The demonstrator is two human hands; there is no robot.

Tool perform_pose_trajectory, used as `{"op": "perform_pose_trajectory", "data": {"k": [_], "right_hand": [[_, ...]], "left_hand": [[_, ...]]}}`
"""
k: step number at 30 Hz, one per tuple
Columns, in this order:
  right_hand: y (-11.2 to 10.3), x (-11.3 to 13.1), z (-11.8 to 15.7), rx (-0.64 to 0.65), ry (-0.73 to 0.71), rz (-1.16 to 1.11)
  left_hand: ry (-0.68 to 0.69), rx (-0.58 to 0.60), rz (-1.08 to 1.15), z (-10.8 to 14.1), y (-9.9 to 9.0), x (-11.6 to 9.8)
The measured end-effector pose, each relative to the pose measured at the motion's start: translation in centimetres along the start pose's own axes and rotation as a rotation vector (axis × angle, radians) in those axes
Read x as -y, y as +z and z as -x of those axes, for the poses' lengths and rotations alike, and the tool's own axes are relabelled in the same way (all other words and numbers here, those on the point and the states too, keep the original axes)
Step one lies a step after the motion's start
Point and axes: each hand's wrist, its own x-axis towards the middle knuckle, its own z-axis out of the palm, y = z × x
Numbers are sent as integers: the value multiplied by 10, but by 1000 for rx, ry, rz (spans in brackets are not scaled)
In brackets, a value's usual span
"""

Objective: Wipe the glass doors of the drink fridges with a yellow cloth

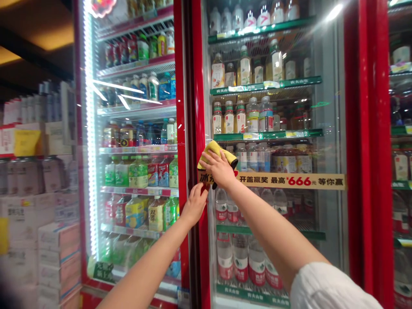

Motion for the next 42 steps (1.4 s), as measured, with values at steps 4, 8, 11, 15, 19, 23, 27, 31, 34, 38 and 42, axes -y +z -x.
{"op": "perform_pose_trajectory", "data": {"k": [4, 8, 11, 15, 19, 23, 27, 31, 34, 38, 42], "right_hand": [[11, 14, 7, 61, -151, -37], [10, 5, 11, 97, -319, -20], [13, 4, 3, 11, -206, 9], [30, 16, 18, -22, -203, 2], [29, 5, 48, 38, -360, -7], [13, -16, 50, -51, -87, 53], [14, -13, 56, -84, 21, 67], [13, -24, 87, 17, -313, 32], [-2, -47, 98, -25, -232, 107], [-13, -51, 91, -115, 35, 224], [-9, -47, 111, -56, -147, 218]], "left_hand": [[14, 24, -19, 12, 5, -3], [57, 34, -19, 22, 8, -1], [72, 22, -25, 28, 9, 4], [103, 5, -43, 37, 8, 5], [174, -2, -40, 42, 3, 4], [224, -32, -18, 32, -5, 3], [132, -55, 7, 17, -15, -3], [83, -60, 27, 8, -25, -7], [92, -54, 24, -4, -30, -9], [51, -22, 21, -25, -32, -20], [83, 42, 25, -39, -31, -37]]}}
